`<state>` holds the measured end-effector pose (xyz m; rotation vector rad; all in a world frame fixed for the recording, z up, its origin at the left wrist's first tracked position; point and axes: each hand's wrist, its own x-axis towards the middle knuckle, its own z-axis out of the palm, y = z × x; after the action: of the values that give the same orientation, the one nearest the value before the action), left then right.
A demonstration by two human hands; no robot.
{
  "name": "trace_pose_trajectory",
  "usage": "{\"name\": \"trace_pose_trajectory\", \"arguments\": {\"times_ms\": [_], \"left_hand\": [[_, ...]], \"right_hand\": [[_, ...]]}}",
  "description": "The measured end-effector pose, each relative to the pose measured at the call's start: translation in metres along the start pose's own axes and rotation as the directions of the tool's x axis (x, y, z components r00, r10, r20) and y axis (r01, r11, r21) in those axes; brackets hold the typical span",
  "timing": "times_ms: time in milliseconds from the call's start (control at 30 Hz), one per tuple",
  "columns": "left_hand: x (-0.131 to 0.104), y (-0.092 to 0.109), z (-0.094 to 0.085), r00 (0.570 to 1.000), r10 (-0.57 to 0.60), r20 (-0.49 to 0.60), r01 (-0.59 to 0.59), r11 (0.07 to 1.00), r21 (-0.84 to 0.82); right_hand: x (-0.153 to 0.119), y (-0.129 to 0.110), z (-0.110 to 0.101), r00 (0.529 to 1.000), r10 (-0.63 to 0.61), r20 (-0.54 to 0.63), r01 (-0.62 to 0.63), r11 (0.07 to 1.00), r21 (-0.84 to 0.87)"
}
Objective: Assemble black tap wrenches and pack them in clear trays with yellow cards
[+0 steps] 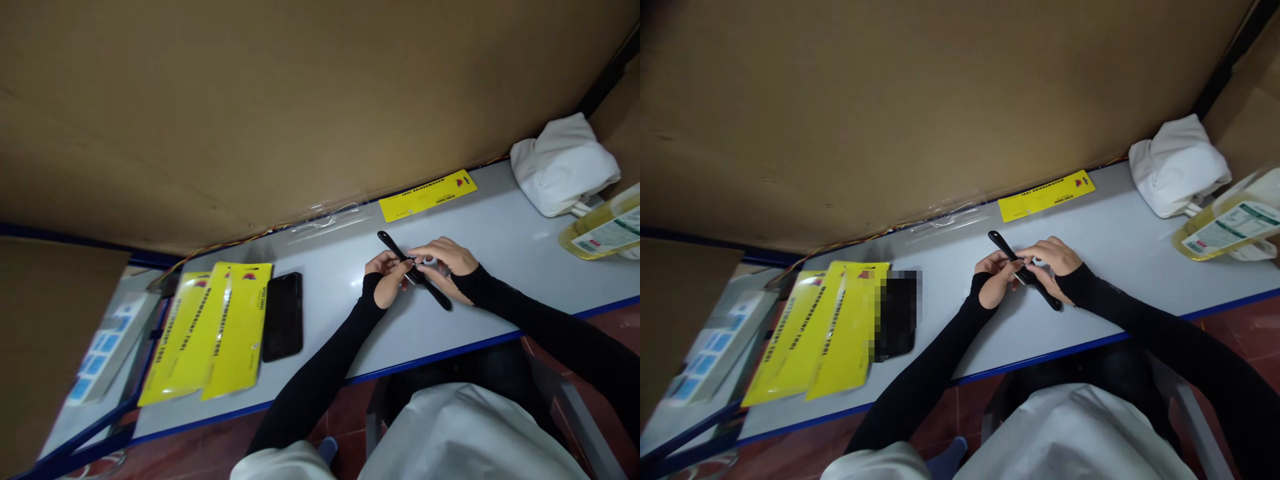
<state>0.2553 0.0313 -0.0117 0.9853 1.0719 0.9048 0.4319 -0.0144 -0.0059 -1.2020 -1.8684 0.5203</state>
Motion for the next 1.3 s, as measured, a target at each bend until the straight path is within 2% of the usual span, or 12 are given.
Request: {"name": "trace_pose_trajectory", "arguments": {"times_ms": [267, 500, 767, 1000, 1167, 1300], "left_hand": [[0.0, 0.001, 0.001, 1.0, -0.016, 0.005, 0.016, 1.0, -0.002], [0.001, 0.001, 0.0, 0.999, -0.043, 0.024, 0.043, 0.999, -0.014], [0.001, 0.001, -0.003, 0.998, -0.045, 0.052, 0.044, 0.999, 0.021], [0.002, 0.002, -0.003, 0.998, -0.05, 0.043, 0.051, 0.999, -0.012], [0.001, 0.001, -0.001, 0.999, -0.036, 0.027, 0.036, 0.999, -0.003], [0.001, 0.0, 0.0, 1.0, -0.02, 0.02, 0.02, 1.0, -0.006]], "right_hand": [[-0.001, 0.001, -0.001, 0.999, 0.022, -0.026, -0.023, 0.998, -0.054], [0.001, 0.009, 0.0, 0.997, -0.058, 0.048, 0.061, 0.996, -0.057], [-0.001, 0.003, 0.002, 0.996, -0.039, 0.081, 0.04, 0.999, 0.0], [0.002, 0.004, -0.002, 0.993, -0.118, 0.018, 0.118, 0.993, 0.015], [0.003, 0.005, -0.003, 0.998, -0.051, 0.023, 0.051, 0.999, 0.007], [0.004, 0.0, -0.004, 0.999, 0.024, -0.035, -0.024, 1.0, 0.004]]}}
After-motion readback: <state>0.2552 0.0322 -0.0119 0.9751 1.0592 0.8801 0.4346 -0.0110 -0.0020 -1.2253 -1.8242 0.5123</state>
